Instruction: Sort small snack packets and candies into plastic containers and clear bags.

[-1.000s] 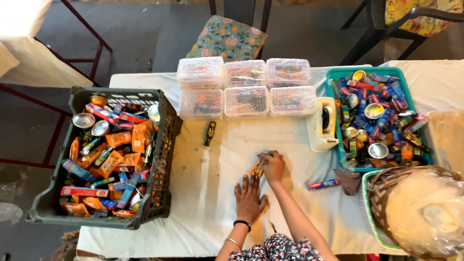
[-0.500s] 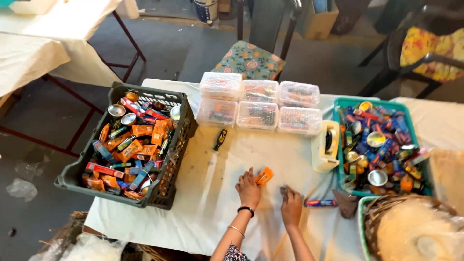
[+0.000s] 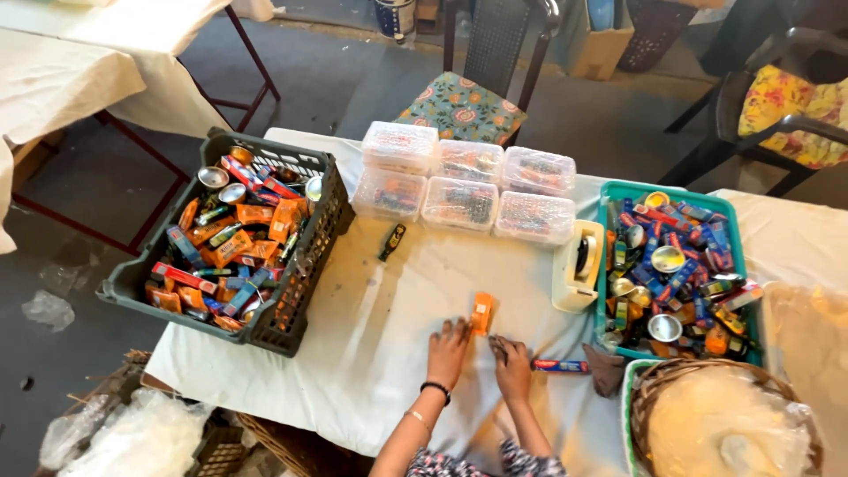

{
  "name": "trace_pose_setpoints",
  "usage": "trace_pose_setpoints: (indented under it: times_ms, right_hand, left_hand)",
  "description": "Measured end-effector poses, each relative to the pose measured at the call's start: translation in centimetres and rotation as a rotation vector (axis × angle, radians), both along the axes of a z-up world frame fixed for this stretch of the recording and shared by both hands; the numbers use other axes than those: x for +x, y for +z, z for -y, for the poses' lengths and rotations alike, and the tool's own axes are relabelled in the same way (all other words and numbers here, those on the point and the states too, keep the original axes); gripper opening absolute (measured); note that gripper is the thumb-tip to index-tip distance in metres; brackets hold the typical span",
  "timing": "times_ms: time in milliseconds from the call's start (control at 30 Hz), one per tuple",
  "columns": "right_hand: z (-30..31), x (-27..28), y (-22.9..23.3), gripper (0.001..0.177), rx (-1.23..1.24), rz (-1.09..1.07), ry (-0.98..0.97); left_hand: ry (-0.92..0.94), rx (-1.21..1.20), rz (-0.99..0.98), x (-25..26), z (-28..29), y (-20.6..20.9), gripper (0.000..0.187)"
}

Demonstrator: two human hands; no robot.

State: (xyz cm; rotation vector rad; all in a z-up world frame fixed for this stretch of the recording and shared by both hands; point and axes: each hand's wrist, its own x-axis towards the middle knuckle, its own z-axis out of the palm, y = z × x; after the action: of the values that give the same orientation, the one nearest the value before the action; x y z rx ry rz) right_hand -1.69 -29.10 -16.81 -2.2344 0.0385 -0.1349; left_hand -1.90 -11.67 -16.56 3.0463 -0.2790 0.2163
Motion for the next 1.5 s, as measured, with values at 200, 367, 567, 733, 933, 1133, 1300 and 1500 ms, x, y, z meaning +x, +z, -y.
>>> trace_pose_setpoints:
  times_ms: [200, 367, 567, 733, 933, 1133, 1300, 1500]
  right_hand:
    - [0.3, -0.5, 1.1, 0.029, -0.052, 0.061, 0.056]
    - [0.6, -1.3, 2.2, 0.037, -0.027, 0.154, 0.084]
    - [-0.2, -1.4, 4.1, 0.031, -0.075, 0.189, 0.029]
    - [-0.3, -1.6, 3.6, 0.028, -0.090, 0.193, 0.010]
    - [-0.1, -1.5, 4.4, 0.029, -0.099, 0.190, 0.016]
    - [-1.2, -0.3, 4.5, 0.023, -0.126, 0.067, -0.032]
    - [-5.7, 3.4, 6.9, 0.021, -0.215, 0.209, -0.011]
    - [-7.4, 6.6, 4.6, 0.020, -0.291, 0.350, -0.048]
  left_hand:
    - [0.108, 0.078, -0.080, -0.6, 1.3, 1.5, 0.077]
    - [-0.031, 0.069, -0.079, 3.8, 1.8, 5.6, 0.078]
    - [-0.059, 0.032, -0.246, 9.5, 2.9, -2.3, 0.050]
    - [-0.069, 0.099, -0.297, 7.9, 3.4, 2.1, 0.065]
    - [-0.038, 0.165, -0.107, 5.1, 3.9, -1.2, 0.068]
    - [-0.007, 0.011, 0.082, -1.3, 4.0, -0.4, 0.073]
    - [0.030, -0.041, -0.182, -1.8, 3.2, -1.0, 0.063]
    - [0.018, -0.134, -0.209, -1.4, 2.6, 0.5, 0.058]
